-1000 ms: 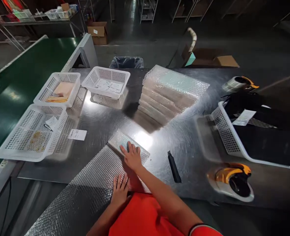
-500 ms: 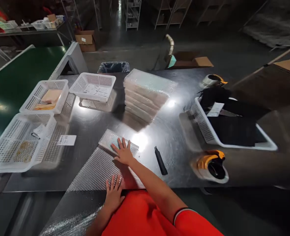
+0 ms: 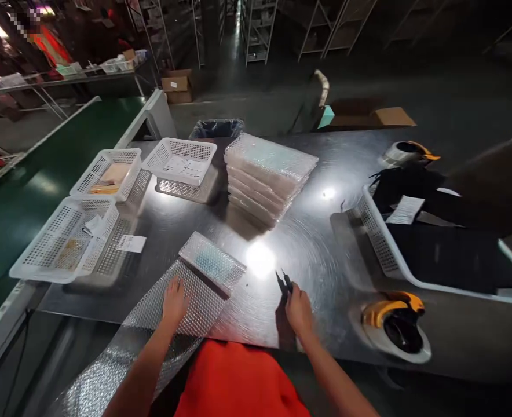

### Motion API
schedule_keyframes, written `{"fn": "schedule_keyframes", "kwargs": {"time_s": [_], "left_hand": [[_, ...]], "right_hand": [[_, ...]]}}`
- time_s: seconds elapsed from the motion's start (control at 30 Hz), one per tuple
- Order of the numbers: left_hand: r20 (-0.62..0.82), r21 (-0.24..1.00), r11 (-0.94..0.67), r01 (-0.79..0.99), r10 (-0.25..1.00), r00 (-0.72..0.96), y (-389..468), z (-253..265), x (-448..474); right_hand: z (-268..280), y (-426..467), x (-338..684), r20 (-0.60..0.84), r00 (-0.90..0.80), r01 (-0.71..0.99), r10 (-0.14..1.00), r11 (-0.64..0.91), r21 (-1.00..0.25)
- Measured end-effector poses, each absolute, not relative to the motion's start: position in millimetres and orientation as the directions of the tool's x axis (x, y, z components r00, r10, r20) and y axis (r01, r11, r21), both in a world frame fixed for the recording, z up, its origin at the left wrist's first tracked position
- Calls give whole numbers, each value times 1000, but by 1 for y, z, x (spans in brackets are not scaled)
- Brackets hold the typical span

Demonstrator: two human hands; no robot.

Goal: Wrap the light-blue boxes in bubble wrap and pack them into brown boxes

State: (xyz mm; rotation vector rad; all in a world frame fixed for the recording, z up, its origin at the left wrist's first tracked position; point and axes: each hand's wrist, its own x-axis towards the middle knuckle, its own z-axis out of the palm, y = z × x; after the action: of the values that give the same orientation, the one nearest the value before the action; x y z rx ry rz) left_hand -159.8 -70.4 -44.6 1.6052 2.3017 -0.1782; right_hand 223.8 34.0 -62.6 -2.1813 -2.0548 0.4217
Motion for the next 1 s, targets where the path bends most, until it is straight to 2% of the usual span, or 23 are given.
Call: {"fn": "schedule_keyframes", "kwargs": {"time_s": [0.07,0.1,0.17,0.23,0.3,0.47,0.63,0.8,0.9,1.0], "left_hand": [[-371,70,390,918,865,-339,-55,-49,-167],[-398,64,407,911,848,-351,-50,-51,-170],[-451,57,443,895,811,-373,-47,-56,-178],[-496,60,462,885,783,-375,-48,-59,-185],[-522,65,461,885,772,-364,-51,-61,-190],[-545,91,462,882,765,-345,-53,-67,-193],[-550,172,475,863,773,-316,-54,-76,-195],[-579,184,491,851,754,-309,-55,-76,-197],[-582,182,489,853,753,-307,-56,-72,-199],[-570,184,472,862,766,-298,-56,-68,-202]], "right_hand": [[-48,30,199,-58,-21,917,998,-4,-400],[-38,27,179,-59,-104,888,993,66,-455],[-19,19,124,-148,-337,825,930,215,-523],[-7,13,58,-280,-517,799,809,340,-496],[-6,11,-4,-362,-574,800,735,408,-439],[-26,22,-90,-454,-579,815,677,483,-320],[-36,34,-95,-490,-567,815,662,536,-219],[-36,35,-104,-511,-560,812,653,556,-179],[-38,26,-82,-512,-554,815,656,552,-176],[-43,-4,8,-502,-548,825,669,530,-195]]}}
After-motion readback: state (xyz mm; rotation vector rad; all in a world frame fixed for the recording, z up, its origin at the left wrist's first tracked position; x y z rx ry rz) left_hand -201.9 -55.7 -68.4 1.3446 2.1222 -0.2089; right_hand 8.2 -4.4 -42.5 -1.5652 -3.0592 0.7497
